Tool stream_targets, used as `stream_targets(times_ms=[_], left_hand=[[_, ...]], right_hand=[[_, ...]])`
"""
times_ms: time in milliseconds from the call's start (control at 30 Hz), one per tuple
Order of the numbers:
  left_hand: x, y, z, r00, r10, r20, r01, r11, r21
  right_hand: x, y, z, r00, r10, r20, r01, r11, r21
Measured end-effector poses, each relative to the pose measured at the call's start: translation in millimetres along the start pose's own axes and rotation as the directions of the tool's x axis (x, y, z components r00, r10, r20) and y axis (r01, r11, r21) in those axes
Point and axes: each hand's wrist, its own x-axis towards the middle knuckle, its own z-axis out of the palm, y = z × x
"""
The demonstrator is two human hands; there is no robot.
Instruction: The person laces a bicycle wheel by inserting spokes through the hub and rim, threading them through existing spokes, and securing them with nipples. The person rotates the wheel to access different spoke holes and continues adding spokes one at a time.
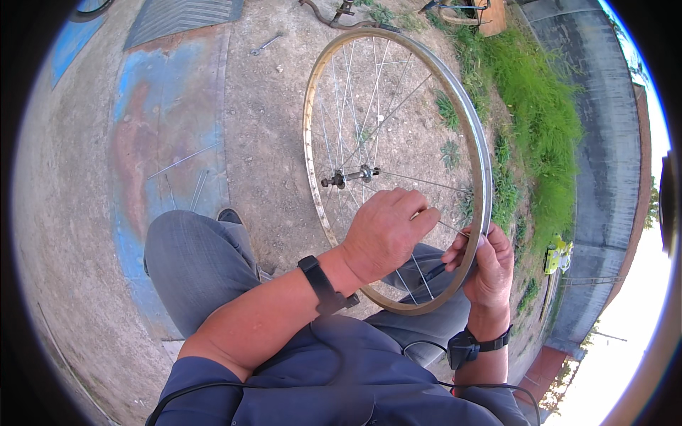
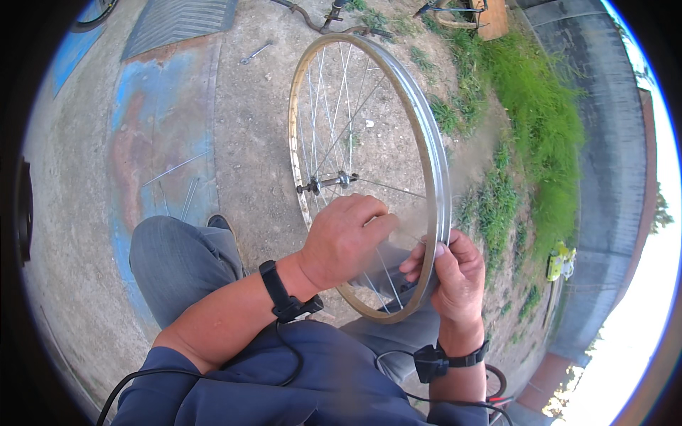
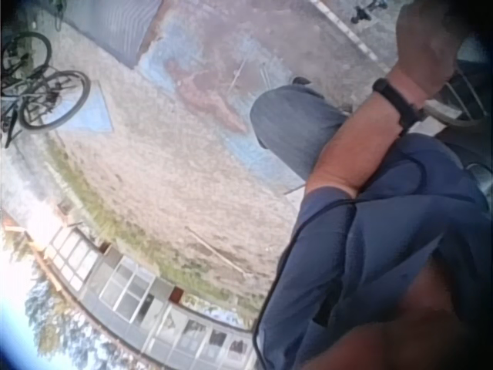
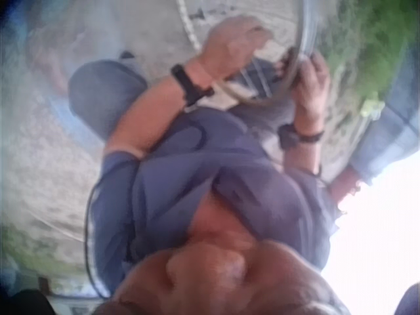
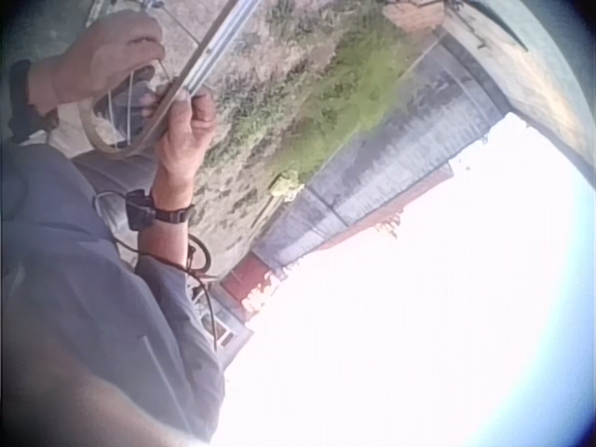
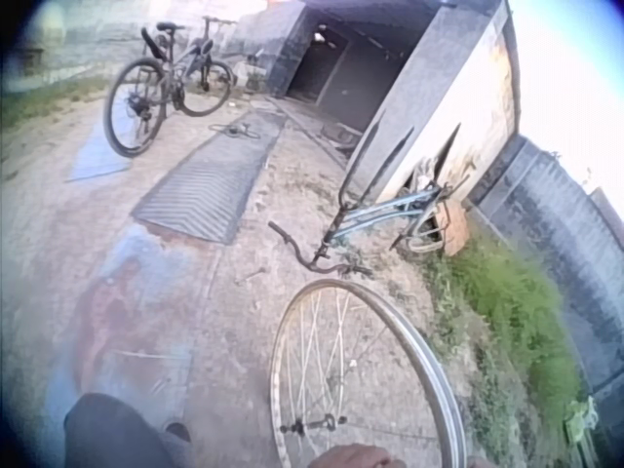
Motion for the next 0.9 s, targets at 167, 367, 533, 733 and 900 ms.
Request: stream_targets(times_ms=[167, 367, 533, 733, 900], left_hand=[[1.7, -0.6, 0.8, 0.999, 0.010, -0.034, -0.011, 1.000, -0.011], [1.9, -1.7, -1.7, 1.000, -0.018, 0.004, 0.018, 0.999, -0.027], [8.0, -3.2, -2.2, 0.999, -0.006, -0.034, 0.006, 1.000, 0.001], [6.3, -3.0, -1.1, 1.000, -0.002, -0.026, 0.002, 1.000, -0.014], [3.7, -3.5, -1.7, 1.000, -0.011, 0.008, 0.012, 0.999, -0.034]], right_hand=[[0.8, -2.9, 3.3, 1.000, 0.009, -0.005, -0.009, 1.000, 0.015], [-0.8, -4.8, 3.5, 0.998, 0.055, -0.005, -0.055, 0.998, 0.018], [-0.2, -5.5, 3.1, 0.999, 0.043, 0.021, -0.043, 0.999, 0.003], [-0.3, -6.2, 3.9, 0.999, 0.049, -0.012, -0.049, 0.999, -0.021], [1.2, -6.2, 4.8, 0.997, 0.062, -0.045, -0.062, 0.998, -0.012]])
